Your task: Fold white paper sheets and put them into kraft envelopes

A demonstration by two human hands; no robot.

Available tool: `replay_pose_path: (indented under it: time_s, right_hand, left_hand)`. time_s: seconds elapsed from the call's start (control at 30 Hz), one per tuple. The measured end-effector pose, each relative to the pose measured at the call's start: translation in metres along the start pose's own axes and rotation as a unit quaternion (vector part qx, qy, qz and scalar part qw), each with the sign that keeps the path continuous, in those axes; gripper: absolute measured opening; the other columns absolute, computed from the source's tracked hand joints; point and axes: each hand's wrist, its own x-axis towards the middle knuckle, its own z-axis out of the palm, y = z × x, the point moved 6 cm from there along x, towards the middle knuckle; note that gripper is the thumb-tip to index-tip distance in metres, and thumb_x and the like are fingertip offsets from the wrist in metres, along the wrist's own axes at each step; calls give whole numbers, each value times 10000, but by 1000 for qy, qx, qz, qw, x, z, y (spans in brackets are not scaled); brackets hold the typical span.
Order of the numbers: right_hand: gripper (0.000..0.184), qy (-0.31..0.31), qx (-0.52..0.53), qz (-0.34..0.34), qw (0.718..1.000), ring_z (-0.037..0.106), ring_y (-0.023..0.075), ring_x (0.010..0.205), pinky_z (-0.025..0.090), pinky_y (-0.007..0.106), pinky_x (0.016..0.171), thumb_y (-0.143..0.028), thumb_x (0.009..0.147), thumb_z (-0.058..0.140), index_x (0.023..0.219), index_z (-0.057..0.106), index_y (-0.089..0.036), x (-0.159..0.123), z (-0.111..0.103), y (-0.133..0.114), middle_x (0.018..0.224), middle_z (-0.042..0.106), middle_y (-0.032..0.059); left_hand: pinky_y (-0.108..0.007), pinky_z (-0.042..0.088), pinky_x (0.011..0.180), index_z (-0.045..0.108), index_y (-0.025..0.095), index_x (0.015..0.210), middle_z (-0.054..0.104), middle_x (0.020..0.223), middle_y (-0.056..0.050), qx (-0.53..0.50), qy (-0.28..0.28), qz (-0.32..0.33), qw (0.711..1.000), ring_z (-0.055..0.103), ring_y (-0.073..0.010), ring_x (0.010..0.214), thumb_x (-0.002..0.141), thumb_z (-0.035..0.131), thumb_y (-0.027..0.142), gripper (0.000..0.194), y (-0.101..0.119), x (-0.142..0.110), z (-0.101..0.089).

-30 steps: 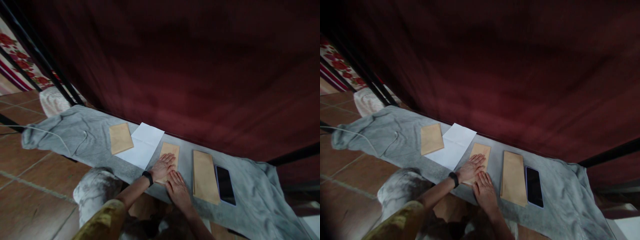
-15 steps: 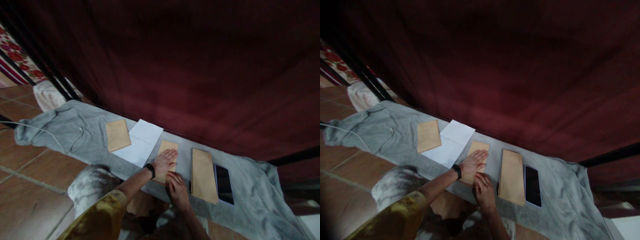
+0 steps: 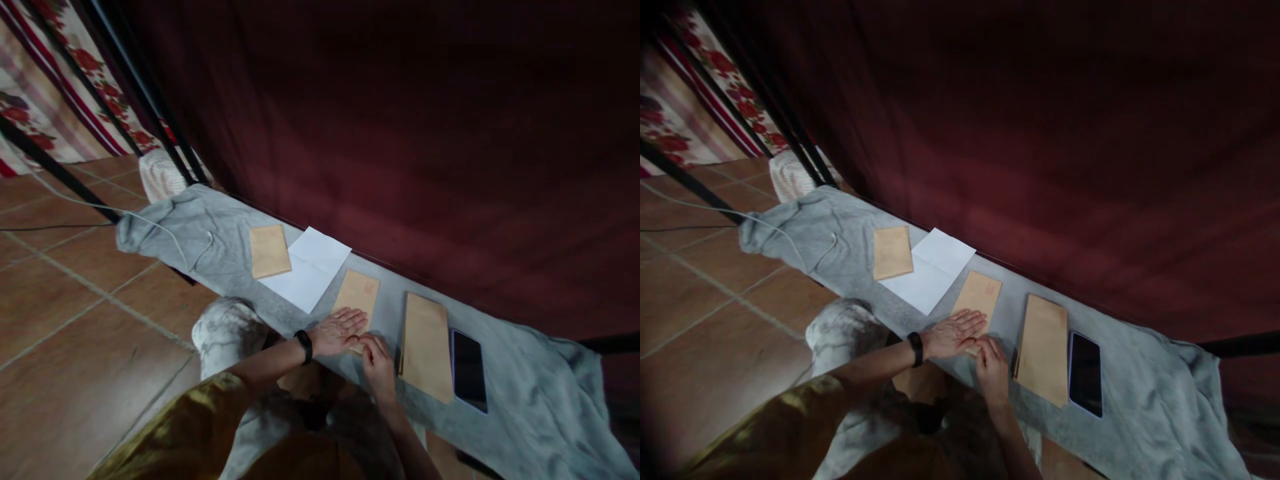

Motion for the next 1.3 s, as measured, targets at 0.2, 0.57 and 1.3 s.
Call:
replay_pose_path:
  time_s: [0.2,0.57,1.3]
  right_hand:
    - [283,-9,-22,-17,1000,630,227,980,504,385,900,-210,941,359,982,638,-230,-1,2,1,1008,688,85]
    - [283,-21,-32,-21,999,616,228,1002,490,397,932,-233,954,348,984,630,-231,-2,3,0,1013,676,82]
    - [256,12,-121,-52,991,634,199,1028,510,363,943,-180,978,434,1064,673,-211,-1,-1,-15,1051,696,64]
  left_hand:
    - [-391,176,1224,309,220,1528,338,1595,-68,-33,14,4,999,246,-213,1492,993,433,489,612,16,-25,-6]
    - [-375,191,1230,325,183,1525,356,1586,-76,-49,28,-9,998,280,-192,1479,1009,420,419,575,25,-40,-1]
    - [-386,478,1076,626,209,1239,641,1317,-65,-117,157,-107,975,550,-185,1278,979,402,126,353,3,-49,-6]
